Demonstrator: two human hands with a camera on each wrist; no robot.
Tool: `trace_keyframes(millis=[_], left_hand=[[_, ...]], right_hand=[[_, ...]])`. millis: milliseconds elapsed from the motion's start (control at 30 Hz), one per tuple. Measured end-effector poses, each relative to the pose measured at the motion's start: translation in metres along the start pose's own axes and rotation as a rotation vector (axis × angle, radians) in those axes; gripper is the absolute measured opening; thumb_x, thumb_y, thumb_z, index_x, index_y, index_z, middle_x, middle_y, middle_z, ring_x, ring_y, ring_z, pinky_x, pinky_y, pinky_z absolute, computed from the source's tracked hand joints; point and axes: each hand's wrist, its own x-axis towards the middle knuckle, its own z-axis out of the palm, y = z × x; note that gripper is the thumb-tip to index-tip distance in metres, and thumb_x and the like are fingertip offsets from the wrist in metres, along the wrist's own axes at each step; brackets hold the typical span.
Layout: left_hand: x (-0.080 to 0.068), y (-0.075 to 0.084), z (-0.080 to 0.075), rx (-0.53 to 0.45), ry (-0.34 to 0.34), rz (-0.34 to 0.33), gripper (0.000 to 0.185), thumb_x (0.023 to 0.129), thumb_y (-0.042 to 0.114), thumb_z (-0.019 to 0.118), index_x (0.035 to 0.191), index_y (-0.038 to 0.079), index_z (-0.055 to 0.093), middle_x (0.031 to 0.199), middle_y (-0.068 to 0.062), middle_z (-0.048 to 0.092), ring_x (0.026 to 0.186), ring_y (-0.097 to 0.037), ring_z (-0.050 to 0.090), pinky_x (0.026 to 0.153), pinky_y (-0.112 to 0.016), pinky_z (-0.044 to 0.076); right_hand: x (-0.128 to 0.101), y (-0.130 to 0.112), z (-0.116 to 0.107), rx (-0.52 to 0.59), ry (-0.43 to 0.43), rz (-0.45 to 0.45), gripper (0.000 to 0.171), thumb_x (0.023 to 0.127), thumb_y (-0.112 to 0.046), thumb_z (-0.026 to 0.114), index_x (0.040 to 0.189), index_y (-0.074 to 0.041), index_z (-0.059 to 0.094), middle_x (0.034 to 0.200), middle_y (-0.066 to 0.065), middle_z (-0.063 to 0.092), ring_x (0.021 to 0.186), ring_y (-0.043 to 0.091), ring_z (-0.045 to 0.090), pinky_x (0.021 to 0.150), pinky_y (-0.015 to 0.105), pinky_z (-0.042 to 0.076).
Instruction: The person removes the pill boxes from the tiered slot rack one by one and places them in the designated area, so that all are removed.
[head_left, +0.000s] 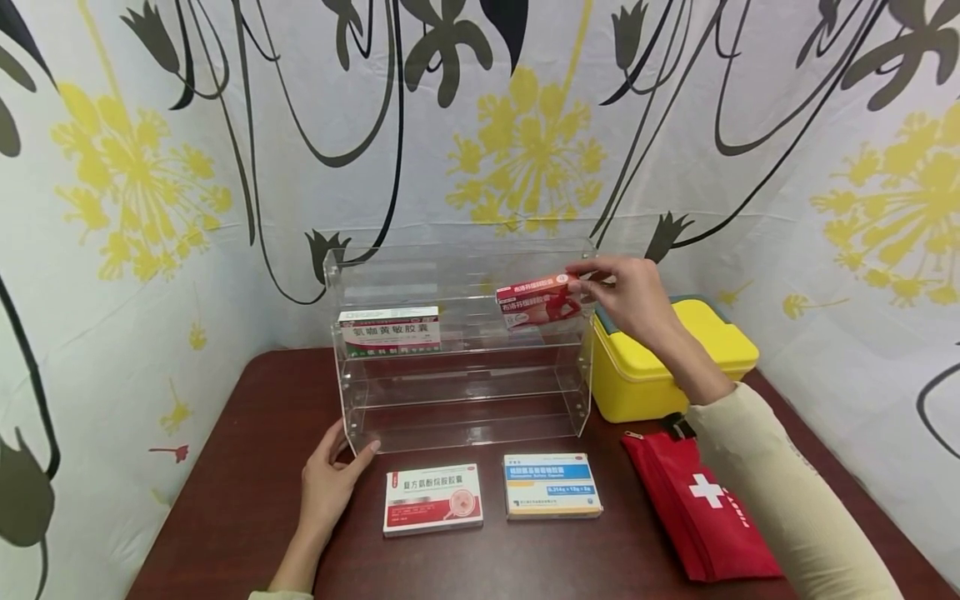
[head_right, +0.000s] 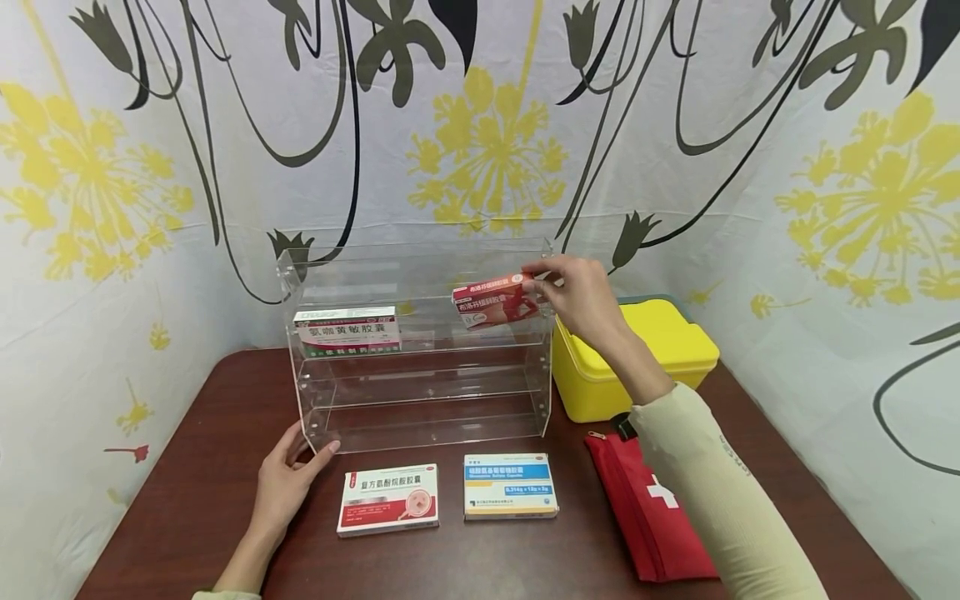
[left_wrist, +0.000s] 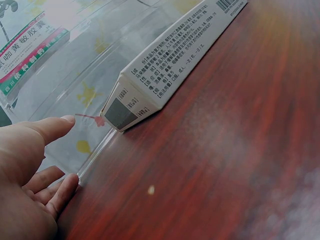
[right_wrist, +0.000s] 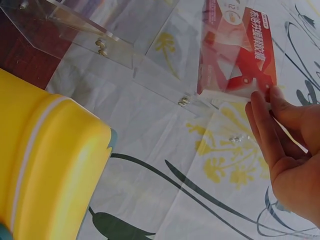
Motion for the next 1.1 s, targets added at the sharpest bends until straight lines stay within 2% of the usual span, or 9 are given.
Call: trace_keyframes(millis=[233, 467, 600, 767, 967, 1100], left_hand=[[-0.001, 0.0, 0.0, -0.003, -0.003, -0.003, 0.071, 0.08, 0.038, 0.082, 0.141, 0.017, 0.053, 0.132, -0.01, 0.06, 0.116, -0.018, 0.058, 0.066, -0.014, 0.047], [-0.002, 0.0, 0.001, -0.01, -0.001, 0.003, 0.069, 0.08, 0.036, 0.082, 0.14, 0.017, 0.054, 0.131, -0.011, 0.061, 0.115, -0.019, 0.058, 0.066, -0.014, 0.048], [-0.001, 0.0, 0.001, -0.013, 0.001, 0.007, 0.069, 0.08, 0.036, 0.082, 0.14, 0.017, 0.054, 0.13, -0.01, 0.062, 0.114, -0.018, 0.059, 0.065, -0.015, 0.048], [-0.001, 0.0, 0.001, -0.003, -0.002, 0.007, 0.069, 0.08, 0.037, 0.082, 0.141, 0.017, 0.053, 0.131, -0.009, 0.061, 0.115, -0.017, 0.058, 0.065, -0.014, 0.048], [0.0, -0.001, 0.001, 0.01, -0.005, 0.013, 0.07, 0.081, 0.037, 0.082, 0.141, 0.017, 0.053, 0.133, -0.01, 0.06, 0.116, -0.019, 0.058, 0.065, -0.014, 0.047], [0.002, -0.001, 0.001, 0.0, -0.001, 0.018, 0.069, 0.081, 0.036, 0.082, 0.141, 0.019, 0.054, 0.134, -0.009, 0.059, 0.117, -0.018, 0.058, 0.066, -0.013, 0.047]], right_hand=[[0.0, -0.002, -0.008, 0.076, 0.009, 0.045, 0.025, 0.087, -0.013, 0.074, 0.112, -0.009, 0.074, 0.1, 0.004, 0.073, 0.077, 0.015, 0.071, 0.072, 0.033, 0.056], [0.001, -0.009, -0.017, 0.09, 0.039, 0.067, 0.027, 0.088, -0.019, 0.074, 0.114, -0.011, 0.074, 0.1, 0.002, 0.073, 0.078, 0.012, 0.071, 0.07, 0.017, 0.052], [-0.002, -0.013, -0.024, 0.109, 0.033, 0.084, 0.029, 0.088, -0.02, 0.075, 0.115, -0.013, 0.074, 0.1, -0.001, 0.073, 0.078, 0.009, 0.07, 0.07, 0.016, 0.052], [-0.012, -0.014, -0.029, 0.17, 0.006, 0.104, 0.028, 0.087, -0.021, 0.075, 0.114, -0.014, 0.074, 0.099, 0.0, 0.073, 0.078, 0.011, 0.071, 0.073, 0.017, 0.052], [-0.029, -0.017, -0.03, 0.171, -0.034, 0.106, 0.025, 0.087, -0.019, 0.076, 0.111, -0.015, 0.076, 0.094, 0.001, 0.073, 0.076, 0.012, 0.071, 0.073, 0.016, 0.051], [-0.045, -0.026, -0.029, 0.202, -0.083, 0.129, 0.025, 0.086, -0.009, 0.076, 0.111, -0.007, 0.074, 0.096, 0.005, 0.073, 0.078, 0.02, 0.071, 0.073, 0.016, 0.052]])
